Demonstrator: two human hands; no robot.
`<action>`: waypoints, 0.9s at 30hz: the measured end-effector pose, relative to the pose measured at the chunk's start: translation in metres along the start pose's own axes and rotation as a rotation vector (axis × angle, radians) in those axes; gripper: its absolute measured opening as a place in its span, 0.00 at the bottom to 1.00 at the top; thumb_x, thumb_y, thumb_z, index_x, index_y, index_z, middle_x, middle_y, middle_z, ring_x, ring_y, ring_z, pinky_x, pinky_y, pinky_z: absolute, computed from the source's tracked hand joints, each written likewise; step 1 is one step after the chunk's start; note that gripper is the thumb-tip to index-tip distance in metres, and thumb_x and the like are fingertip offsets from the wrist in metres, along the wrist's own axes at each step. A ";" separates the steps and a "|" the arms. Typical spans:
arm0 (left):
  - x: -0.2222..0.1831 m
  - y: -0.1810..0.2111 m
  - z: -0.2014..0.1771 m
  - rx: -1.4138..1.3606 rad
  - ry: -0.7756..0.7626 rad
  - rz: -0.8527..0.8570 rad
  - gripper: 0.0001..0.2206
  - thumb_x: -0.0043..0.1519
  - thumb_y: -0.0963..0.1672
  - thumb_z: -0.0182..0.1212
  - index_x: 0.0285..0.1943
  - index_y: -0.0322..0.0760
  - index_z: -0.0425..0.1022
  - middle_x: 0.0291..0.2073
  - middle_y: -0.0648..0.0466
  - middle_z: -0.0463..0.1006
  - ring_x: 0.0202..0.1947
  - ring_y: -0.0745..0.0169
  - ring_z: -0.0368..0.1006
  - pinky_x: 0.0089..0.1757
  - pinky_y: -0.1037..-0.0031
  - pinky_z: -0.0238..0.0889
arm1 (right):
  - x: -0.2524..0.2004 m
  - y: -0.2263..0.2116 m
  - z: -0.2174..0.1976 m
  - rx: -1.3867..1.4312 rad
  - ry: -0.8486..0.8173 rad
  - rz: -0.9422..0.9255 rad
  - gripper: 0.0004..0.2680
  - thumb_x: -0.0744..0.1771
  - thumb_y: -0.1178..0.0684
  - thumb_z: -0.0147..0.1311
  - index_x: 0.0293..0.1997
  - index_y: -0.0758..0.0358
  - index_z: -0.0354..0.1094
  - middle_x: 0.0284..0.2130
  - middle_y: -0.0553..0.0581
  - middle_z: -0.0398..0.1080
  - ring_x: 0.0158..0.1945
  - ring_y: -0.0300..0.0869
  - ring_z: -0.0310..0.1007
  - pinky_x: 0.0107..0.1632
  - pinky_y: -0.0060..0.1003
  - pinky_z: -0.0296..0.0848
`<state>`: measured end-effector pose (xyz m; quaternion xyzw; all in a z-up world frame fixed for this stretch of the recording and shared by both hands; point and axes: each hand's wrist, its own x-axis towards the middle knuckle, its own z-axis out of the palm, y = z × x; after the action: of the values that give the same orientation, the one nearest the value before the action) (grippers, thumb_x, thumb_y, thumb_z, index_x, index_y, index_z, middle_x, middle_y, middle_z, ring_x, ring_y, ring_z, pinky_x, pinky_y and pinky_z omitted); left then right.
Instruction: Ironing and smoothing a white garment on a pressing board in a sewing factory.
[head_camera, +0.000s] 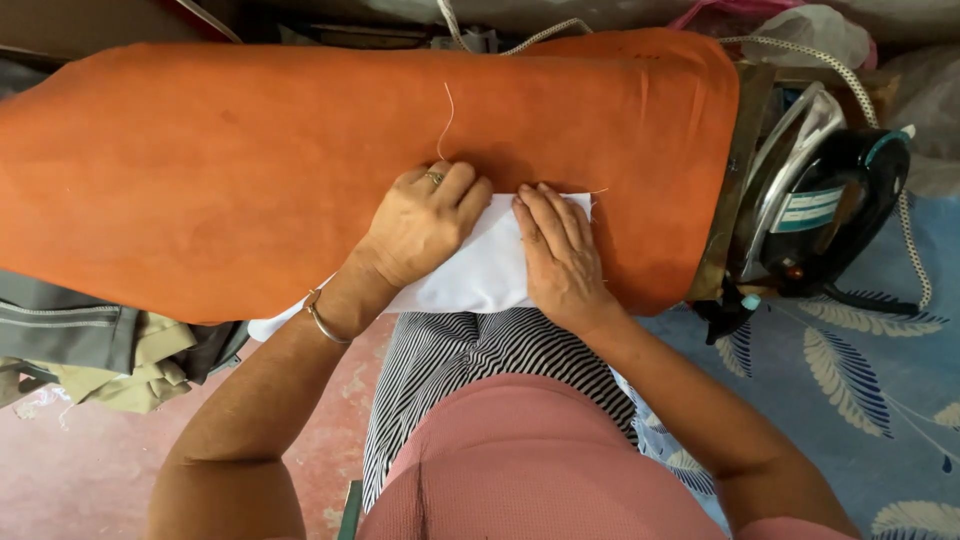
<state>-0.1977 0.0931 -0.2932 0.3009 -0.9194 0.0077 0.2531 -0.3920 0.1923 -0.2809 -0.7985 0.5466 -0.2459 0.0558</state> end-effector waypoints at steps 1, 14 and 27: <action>0.001 -0.001 -0.002 -0.040 0.062 0.045 0.10 0.72 0.43 0.46 0.43 0.43 0.75 0.36 0.53 0.70 0.31 0.57 0.74 0.37 0.71 0.67 | -0.003 0.003 0.000 -0.030 -0.016 -0.023 0.13 0.72 0.62 0.42 0.64 0.73 0.66 0.63 0.68 0.66 0.66 0.60 0.64 0.66 0.53 0.64; -0.012 0.089 -0.021 0.200 -0.093 -0.179 0.18 0.68 0.37 0.41 0.63 0.22 0.73 0.58 0.33 0.70 0.54 0.36 0.69 0.56 0.58 0.64 | -0.016 0.013 0.000 -0.037 -0.080 -0.016 0.15 0.72 0.61 0.40 0.66 0.69 0.66 0.68 0.65 0.62 0.71 0.57 0.59 0.68 0.52 0.61; -0.028 0.106 0.006 0.080 -0.260 -0.415 0.34 0.70 0.60 0.39 0.79 0.40 0.59 0.75 0.47 0.56 0.66 0.37 0.54 0.66 0.46 0.47 | -0.052 0.074 -0.072 0.163 -0.081 0.074 0.13 0.70 0.61 0.51 0.63 0.66 0.70 0.67 0.69 0.60 0.69 0.65 0.58 0.69 0.57 0.58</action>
<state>-0.2397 0.1945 -0.2970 0.4917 -0.8616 -0.0467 0.1168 -0.5024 0.2226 -0.2616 -0.7799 0.5512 -0.2548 0.1519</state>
